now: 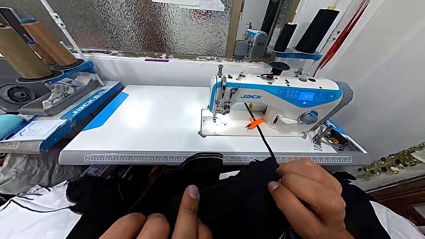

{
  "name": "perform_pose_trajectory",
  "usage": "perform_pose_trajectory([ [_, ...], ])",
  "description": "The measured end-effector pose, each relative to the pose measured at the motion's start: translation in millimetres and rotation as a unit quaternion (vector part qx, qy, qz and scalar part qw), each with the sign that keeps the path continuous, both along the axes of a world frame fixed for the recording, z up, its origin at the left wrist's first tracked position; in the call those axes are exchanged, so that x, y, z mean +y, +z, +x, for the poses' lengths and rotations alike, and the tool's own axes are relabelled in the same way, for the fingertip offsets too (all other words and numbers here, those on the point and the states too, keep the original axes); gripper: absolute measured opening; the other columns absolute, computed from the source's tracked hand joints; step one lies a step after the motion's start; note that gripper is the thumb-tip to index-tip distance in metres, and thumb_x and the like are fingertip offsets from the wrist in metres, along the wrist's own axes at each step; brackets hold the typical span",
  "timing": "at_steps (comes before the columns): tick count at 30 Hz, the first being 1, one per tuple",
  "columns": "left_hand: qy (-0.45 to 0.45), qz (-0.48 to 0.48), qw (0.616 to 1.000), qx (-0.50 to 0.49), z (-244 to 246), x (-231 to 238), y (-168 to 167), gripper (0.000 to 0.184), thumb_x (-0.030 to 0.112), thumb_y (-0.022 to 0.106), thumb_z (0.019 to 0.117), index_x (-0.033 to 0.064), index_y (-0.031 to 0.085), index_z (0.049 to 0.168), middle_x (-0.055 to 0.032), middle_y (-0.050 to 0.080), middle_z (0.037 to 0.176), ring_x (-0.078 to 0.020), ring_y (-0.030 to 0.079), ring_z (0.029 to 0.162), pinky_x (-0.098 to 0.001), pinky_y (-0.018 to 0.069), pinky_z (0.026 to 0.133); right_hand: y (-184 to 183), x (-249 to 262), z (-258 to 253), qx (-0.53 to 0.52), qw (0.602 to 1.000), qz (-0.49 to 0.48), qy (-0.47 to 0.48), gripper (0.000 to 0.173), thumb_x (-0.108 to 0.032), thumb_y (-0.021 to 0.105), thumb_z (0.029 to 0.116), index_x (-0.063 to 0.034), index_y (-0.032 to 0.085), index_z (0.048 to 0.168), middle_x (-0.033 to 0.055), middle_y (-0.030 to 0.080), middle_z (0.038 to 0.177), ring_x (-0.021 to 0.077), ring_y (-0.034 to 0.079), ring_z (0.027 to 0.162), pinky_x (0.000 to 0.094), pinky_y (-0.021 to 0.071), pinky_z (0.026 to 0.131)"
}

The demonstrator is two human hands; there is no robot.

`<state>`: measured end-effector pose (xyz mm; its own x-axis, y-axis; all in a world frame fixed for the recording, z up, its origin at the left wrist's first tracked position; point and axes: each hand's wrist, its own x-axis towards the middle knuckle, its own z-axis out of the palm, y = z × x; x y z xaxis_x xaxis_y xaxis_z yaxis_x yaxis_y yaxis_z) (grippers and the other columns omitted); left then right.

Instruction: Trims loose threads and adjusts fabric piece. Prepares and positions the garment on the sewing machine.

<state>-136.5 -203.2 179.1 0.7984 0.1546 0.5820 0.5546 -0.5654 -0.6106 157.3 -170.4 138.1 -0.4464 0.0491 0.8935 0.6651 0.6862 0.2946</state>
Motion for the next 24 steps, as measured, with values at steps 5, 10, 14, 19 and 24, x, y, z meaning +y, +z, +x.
perform_pose_trajectory([
  [5, -0.052, -0.007, 0.998, 0.021, -26.7, 7.7, 11.8, 0.018, -0.002, 0.048, 0.1026, 0.0004, 0.059, 0.089, -0.0187, 0.066, 0.089, -0.0217, 0.045, 0.056, -0.0352, 0.0309, 0.051, 0.9, -7.9, 8.3, 0.004, 1.0, 0.007, -0.025, 0.008, -0.015, 0.052, 0.1022, -0.015, 0.05, 0.094, 0.0019, 0.044, 0.08, 0.0143, 0.049, 0.07, 0.0264, 0.0439, 0.064],
  [10, -0.049, 0.014, 0.999, 0.014, -36.1, 8.8, 9.5, 0.019, 0.0, 0.048, 0.103, 0.0014, 0.057, 0.086, -0.0168, 0.065, 0.083, -0.0233, 0.05, 0.058, -0.0352, 0.0341, 0.052, 1.9, -15.2, 6.8, -0.003, 0.999, 0.017, -0.029, 0.007, -0.014, 0.051, 0.1028, -0.0151, 0.051, 0.096, 0.0019, 0.045, 0.08, 0.0145, 0.048, 0.071, 0.0259, 0.044, 0.065],
  [14, -0.03, -0.107, 0.991, -0.067, -33.0, 9.7, 4.2, 0.027, 0.009, 0.049, 0.1038, 0.002, 0.062, 0.127, -0.0155, 0.059, 0.082, -0.0291, 0.051, 0.062, -0.0407, 0.0373, 0.055, 1.8, -10.7, 6.0, 0.015, 1.0, 0.016, -0.017, 0.004, -0.016, 0.053, 0.1035, -0.0147, 0.053, 0.099, 0.0027, 0.049, 0.083, 0.0148, 0.053, 0.072, 0.0264, 0.0469, 0.064],
  [19, -0.163, -0.454, 0.869, -0.114, -20.7, 49.8, 38.6, 0.028, 0.035, 0.054, 0.105, 0.0156, 0.07, 0.094, 0.0062, 0.068, 0.094, 0.0, 0.063, 0.084, -0.0177, 0.0531, 0.07, 34.6, 18.6, -2.2, 0.202, 0.946, -0.252, 0.01, 0.052, -0.018, 0.08, 0.0815, -0.0088, 0.06, 0.129, 0.0047, 0.064, 0.119, 0.012, 0.064, 0.106, 0.0286, 0.0576, 0.085],
  [24, -0.248, -0.637, 0.701, -0.202, -0.3, 79.2, 65.4, 0.025, 0.029, 0.056, 0.1054, 0.016, 0.073, 0.093, 0.0076, 0.067, 0.07, 0.0003, 0.062, 0.059, -0.0143, 0.0517, 0.049, -23.6, -16.4, -36.0, 0.268, 0.889, -0.372, 0.0, 0.064, -0.06, 0.074, 0.0857, -0.0164, 0.06, 0.13, 0.0038, 0.06, 0.132, 0.0134, 0.063, 0.114, 0.0361, 0.0598, 0.087],
])
